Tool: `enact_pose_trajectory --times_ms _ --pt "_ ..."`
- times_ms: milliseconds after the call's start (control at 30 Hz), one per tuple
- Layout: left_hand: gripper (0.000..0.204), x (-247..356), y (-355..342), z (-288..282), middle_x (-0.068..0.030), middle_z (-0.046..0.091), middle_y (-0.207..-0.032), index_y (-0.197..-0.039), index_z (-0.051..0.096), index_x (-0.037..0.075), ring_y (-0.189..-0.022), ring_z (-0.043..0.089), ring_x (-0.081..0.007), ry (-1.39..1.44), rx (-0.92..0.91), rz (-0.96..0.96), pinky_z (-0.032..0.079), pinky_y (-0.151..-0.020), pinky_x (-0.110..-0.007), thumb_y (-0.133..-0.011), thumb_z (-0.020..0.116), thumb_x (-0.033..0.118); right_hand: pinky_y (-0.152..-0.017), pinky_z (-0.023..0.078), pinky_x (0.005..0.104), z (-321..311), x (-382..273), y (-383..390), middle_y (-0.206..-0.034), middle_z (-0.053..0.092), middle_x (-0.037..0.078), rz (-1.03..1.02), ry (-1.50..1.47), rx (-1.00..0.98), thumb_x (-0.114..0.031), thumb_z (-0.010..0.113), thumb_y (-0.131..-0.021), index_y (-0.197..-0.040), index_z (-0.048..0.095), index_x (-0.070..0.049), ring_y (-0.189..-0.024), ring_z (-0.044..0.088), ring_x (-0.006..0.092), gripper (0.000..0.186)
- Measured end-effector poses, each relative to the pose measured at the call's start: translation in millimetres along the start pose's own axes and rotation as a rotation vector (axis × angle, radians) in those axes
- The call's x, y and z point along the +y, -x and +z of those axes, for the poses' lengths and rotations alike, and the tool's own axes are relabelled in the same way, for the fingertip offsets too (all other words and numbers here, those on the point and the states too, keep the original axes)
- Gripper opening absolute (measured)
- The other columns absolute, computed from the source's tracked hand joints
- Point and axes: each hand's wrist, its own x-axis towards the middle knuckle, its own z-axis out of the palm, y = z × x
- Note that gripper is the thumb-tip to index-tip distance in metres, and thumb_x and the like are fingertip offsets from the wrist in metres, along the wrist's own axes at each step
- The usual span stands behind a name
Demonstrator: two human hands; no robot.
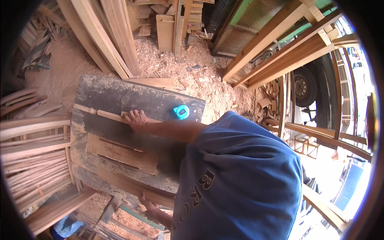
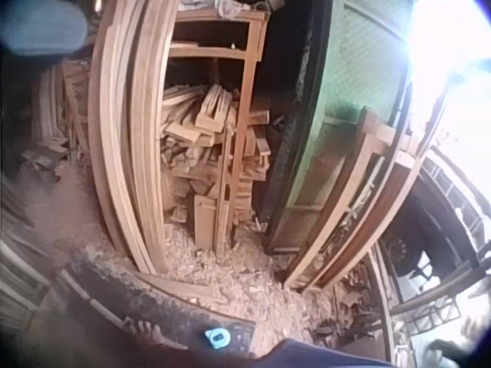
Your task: The person measures and cuts thin wooden strips using a table saw, then stacks the cut pieces. They repeatedly measure strips with a tape measure, cut them on the saw, and gather the finished pieces into a pile.
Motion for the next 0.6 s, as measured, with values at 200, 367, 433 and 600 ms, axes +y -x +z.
enact_pose_trajectory --times_ms 200,367,433,600 --pt "0.065 33 -16 11 -0.0182 0.056 -0.122 -0.135 0.044 0.002 -0.108 0.058 -0.0293 0.373 -0.34 -0.102 0.05 -0.091 -0.042 -0.084 0.067 0.036 -0.079 0.053 0.0446 -39 9 11 -0.115 0.062 0.026 0.071 -0.569 -0.279 -0.019 0.07 -0.074 -0.144 0.033 0.0 -0.102 0.066 0.0353 0.081" --pt "0.063 61 -41 34 -0.0208 0.056 -0.121 -0.136 0.039 -0.004 -0.108 0.058 -0.0311 0.361 -0.593 0.065 0.051 -0.093 -0.043 -0.088 0.062 0.03 -0.075 0.055 0.0393 -101 14 71 -0.1 0.066 0.023 0.029 -1.179 -0.254 -0.01 0.063 -0.072 -0.138 0.036 0.005 -0.094 0.068 0.028 0.073" --pt "0.064 71 -38 65 -0.0218 0.053 -0.125 -0.138 0.038 -0.005 -0.111 0.056 -0.0327 0.094 -0.683 0.499 0.049 -0.095 -0.044 -0.089 0.059 0.031 -0.071 0.056 0.033 -118 12 105 -0.108 0.063 0.022 -0.003 -1.488 -0.288 -0.008 0.064 -0.072 -0.136 0.038 0.006 -0.093 0.066 0.026 0.071" --pt "0.07 121 7 151 -0.022 0.046 -0.137 -0.144 0.034 -0.006 -0.121 0.051 -0.0341 -0.015 -0.421 0.199 0.043 -0.101 -0.044 -0.093 0.056 0.037 -0.095 0.049 0.0434 -137 -11 184 -0.116 0.056 0.024 -0.193 -1.436 -0.08 -0.018 0.062 -0.081 -0.145 0.024 0.008 -0.108 0.059 0.0337 0.079"
